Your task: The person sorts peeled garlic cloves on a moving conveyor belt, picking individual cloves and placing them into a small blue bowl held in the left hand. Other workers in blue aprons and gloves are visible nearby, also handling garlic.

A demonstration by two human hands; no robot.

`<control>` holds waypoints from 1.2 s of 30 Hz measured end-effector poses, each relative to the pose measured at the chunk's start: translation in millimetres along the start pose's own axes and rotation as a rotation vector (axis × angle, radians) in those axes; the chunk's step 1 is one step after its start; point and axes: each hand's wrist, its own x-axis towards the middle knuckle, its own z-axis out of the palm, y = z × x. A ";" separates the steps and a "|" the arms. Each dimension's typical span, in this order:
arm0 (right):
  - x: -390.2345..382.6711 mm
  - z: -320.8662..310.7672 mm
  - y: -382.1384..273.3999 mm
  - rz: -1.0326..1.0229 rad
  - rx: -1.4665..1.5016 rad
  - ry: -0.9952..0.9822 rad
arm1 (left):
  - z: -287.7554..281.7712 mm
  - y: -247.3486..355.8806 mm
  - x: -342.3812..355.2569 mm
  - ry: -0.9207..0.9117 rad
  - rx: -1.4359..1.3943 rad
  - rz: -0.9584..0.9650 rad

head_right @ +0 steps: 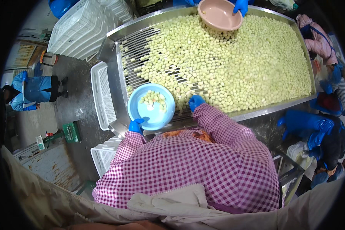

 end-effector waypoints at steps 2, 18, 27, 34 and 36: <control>-17.6 -6.6 -30.0 -0.041 0.246 -0.195 | -11.6 18.5 -10.3 -0.080 0.112 -0.049; 52.6 -78.6 34.0 -0.182 -0.514 0.038 | 30.8 -14.5 -17.4 -0.101 -0.035 -0.195; 19.9 -44.8 -12.1 -0.604 -0.053 -0.203 | 36.7 -15.7 -23.0 -0.075 0.001 -0.243; 24.0 -121.3 60.3 -0.056 -0.337 0.387 | 83.6 -8.3 -54.2 -0.115 -0.065 -0.191; 16.7 -105.9 63.1 -0.262 -0.448 0.217 | 83.7 -12.6 -55.3 -0.048 -0.080 -0.206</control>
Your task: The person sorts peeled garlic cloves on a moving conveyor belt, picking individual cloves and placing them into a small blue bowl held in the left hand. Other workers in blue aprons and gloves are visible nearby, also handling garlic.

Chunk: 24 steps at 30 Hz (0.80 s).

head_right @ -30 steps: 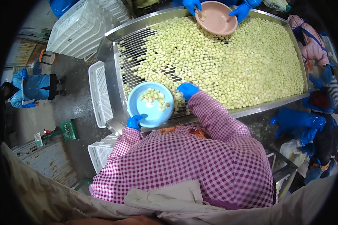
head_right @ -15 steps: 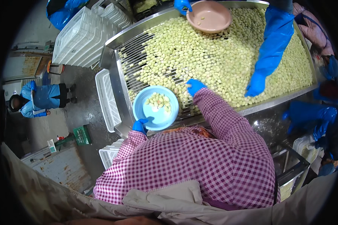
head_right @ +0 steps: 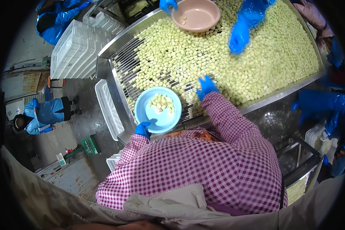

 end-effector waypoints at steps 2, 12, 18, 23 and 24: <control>1.1 6.3 -6.4 -0.094 0.213 -0.134 | 4.1 -3.2 9.9 0.050 0.067 -0.033; 69.6 -88.6 79.8 0.451 0.133 0.020 | 20.5 -13.1 11.1 0.039 0.038 -0.025; 97.4 -80.6 72.6 0.274 -0.287 -0.182 | 17.7 -14.8 25.8 0.019 0.003 0.030; 80.7 -76.2 22.2 0.448 0.146 -0.062 | -8.7 3.4 22.3 -0.117 -0.084 -0.019; 69.0 -65.1 -1.7 0.478 0.483 0.002 | -19.7 9.4 23.4 -0.130 -0.078 -0.040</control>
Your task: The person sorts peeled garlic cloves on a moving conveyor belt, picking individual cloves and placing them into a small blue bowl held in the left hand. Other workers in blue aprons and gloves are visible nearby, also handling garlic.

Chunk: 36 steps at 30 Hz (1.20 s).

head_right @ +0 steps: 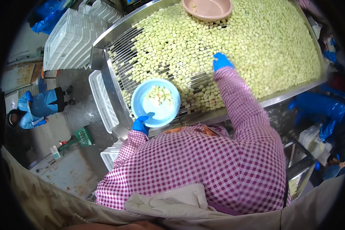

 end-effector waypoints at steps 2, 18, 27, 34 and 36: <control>-35.1 48.1 -22.6 -0.152 0.169 -0.117 | -18.0 10.8 7.4 -0.074 -0.055 0.018; -51.5 112.2 -15.7 -0.342 -0.263 -0.164 | -49.0 37.8 20.0 -0.118 0.015 0.087; 9.4 99.4 -51.4 -0.353 -0.379 -0.025 | -31.7 15.5 27.5 -0.136 -0.017 0.084; -5.1 110.0 -62.1 -0.394 -0.171 -0.005 | -52.3 30.9 31.8 -0.167 -0.063 0.084; 33.0 93.4 -65.1 -0.478 -0.320 0.087 | -40.1 25.0 35.5 -0.153 -0.056 0.112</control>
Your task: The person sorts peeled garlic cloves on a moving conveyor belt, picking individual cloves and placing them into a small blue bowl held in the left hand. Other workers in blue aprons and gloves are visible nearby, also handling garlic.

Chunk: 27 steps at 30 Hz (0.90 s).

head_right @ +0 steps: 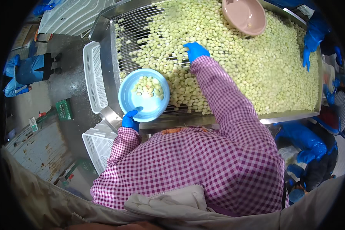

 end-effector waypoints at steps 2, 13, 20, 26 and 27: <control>29.7 -12.2 19.3 -0.084 -0.278 -0.171 | 14.8 -11.2 1.9 0.073 0.011 0.024; -37.0 -8.4 -29.8 -0.182 0.484 -0.568 | 15.9 16.4 -13.8 0.112 0.024 0.075; -13.1 -24.2 20.9 0.175 -0.550 0.154 | 23.9 5.9 -10.8 0.160 -0.001 0.058; -55.8 -17.9 -5.6 -0.095 -0.039 -0.440 | 18.1 3.3 -11.7 0.191 -0.045 0.069; -44.3 -25.3 -4.9 0.058 0.131 -0.453 | 16.9 4.2 -10.4 0.139 -0.048 0.069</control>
